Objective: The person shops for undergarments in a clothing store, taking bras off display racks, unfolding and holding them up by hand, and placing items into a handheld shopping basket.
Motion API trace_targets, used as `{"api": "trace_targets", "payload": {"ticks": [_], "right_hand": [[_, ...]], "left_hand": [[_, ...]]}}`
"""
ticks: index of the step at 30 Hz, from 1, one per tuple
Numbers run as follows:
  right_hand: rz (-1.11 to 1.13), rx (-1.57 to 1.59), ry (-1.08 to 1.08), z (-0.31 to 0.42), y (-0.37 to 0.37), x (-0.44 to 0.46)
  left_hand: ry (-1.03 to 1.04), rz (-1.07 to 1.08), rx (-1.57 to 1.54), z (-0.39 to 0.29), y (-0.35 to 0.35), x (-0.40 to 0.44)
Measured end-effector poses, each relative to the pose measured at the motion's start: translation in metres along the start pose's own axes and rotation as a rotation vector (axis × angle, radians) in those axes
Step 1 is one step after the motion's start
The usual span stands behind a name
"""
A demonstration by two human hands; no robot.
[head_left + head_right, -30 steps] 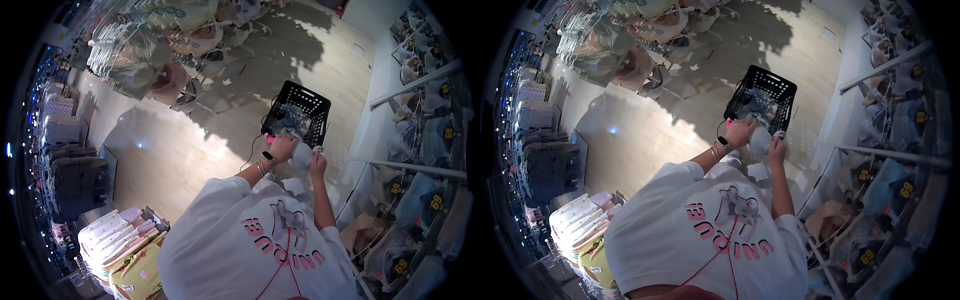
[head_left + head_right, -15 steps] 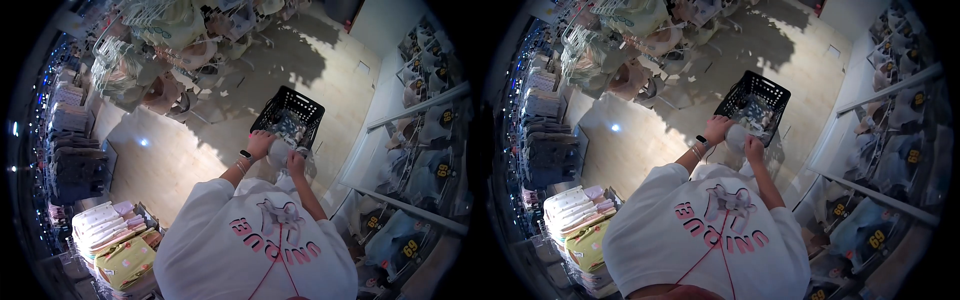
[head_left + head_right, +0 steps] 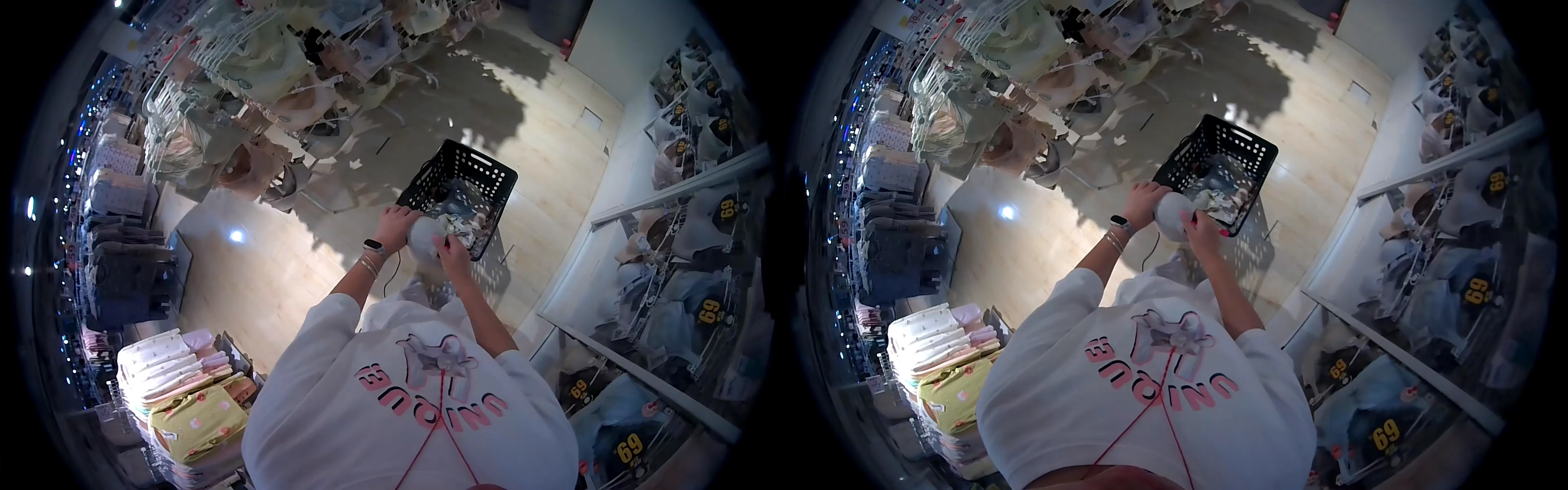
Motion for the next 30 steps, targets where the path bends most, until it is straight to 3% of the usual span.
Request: {"api": "trace_targets", "payload": {"ticks": [4, 6, 8, 13, 17, 21, 24, 27, 29, 30], "right_hand": [[-0.028, 0.209, 0.118, -0.025, 0.002, 0.013], [-0.016, 0.425, 0.245, -0.039, 0.008, 0.016], [-0.01, 0.758, 0.328, -0.05, 0.024, 0.017], [-0.178, 0.761, 0.051, 0.019, -0.003, 0.023], [-0.134, 0.635, -0.017, 0.049, -0.009, 0.012], [0.037, 0.434, -0.122, 0.077, -0.012, 0.003], [0.091, 0.598, -0.051, 0.122, -0.017, 0.001], [0.091, 0.588, -0.117, 0.144, -0.01, 0.001], [0.157, 0.652, -0.116, 0.165, -0.008, 0.003], [0.189, 0.684, -0.116, 0.176, -0.006, 0.004]], "left_hand": [[-0.016, 0.034, -0.026, -0.006, 0.001, 0.016], [-0.047, 0.062, -0.038, -0.003, 0.003, 0.023], [-0.065, -0.048, 0.035, -0.005, -0.003, 0.024], [-0.143, -0.164, -0.015, -0.03, -0.023, 0.0], [-0.187, -0.099, -0.416, -0.021, -0.026, -0.023], [-0.233, 0.12, -0.318, -0.01, -0.051, -0.043], [-0.125, 0.366, -0.721, 0.018, -0.057, -0.052], [-0.403, 0.698, -0.814, 0.062, -0.077, -0.075], [-0.38, 0.728, -1.1, 0.101, -0.08, -0.082], [-0.392, 0.636, -1.174, 0.111, -0.104, -0.083]]}}
Point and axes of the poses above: each hand's wrist, its own x-axis towards the middle knuckle, its own y-axis out of the palm, z = x × y, the point moved 9 cm from there along x, towards the middle knuckle, and after that the axes turned 15 degrees about -y, right-handed, at the moved point
